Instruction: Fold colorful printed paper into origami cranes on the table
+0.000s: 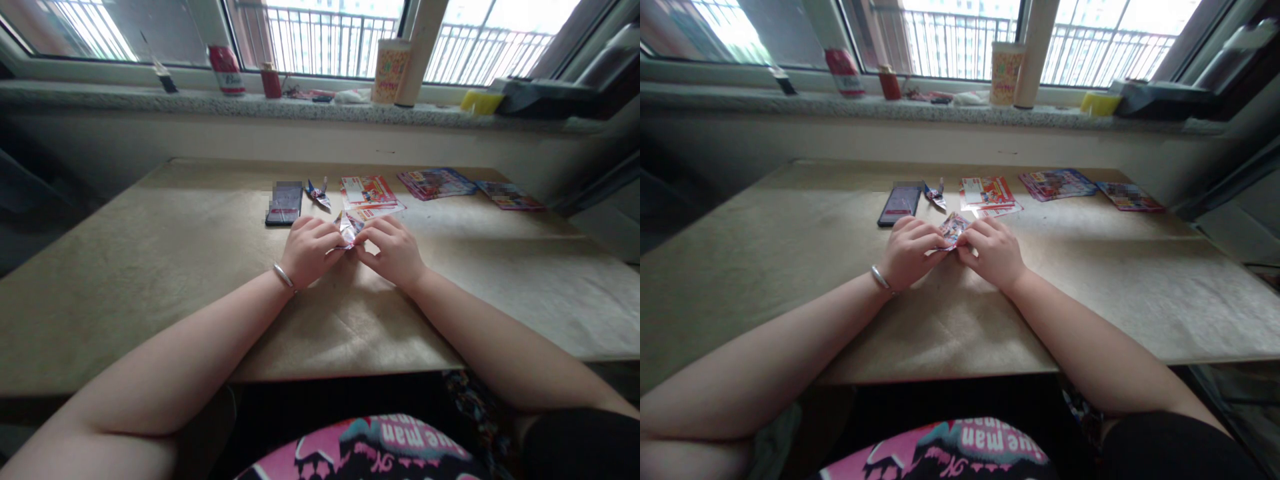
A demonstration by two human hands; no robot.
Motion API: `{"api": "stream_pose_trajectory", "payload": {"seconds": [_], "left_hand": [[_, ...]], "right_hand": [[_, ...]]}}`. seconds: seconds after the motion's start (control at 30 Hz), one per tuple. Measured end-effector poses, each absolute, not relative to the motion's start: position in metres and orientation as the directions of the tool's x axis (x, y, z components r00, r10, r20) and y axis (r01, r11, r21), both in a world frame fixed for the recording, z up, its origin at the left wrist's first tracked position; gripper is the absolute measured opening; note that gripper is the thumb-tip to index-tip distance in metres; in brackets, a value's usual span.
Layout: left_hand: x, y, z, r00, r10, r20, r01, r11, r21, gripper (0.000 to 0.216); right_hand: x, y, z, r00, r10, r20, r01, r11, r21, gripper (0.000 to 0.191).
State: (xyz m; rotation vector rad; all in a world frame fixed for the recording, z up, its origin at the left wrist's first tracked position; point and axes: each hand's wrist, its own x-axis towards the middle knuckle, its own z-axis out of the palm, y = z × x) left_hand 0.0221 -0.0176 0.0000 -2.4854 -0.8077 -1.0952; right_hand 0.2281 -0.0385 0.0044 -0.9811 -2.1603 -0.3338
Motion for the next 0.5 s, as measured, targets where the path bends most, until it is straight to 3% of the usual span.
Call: {"api": "stream_pose_trajectory", "payload": {"seconds": [0.5], "left_hand": [[0.0220,-0.0155,-0.0014,0.550,0.381,0.743,0.597,-0.802,-0.030,0.022]], "right_hand": [[0.2306,-0.0353,0.0025,-0.443,0.565,0.696,0.772,0.636,-0.025,0.010]]}}
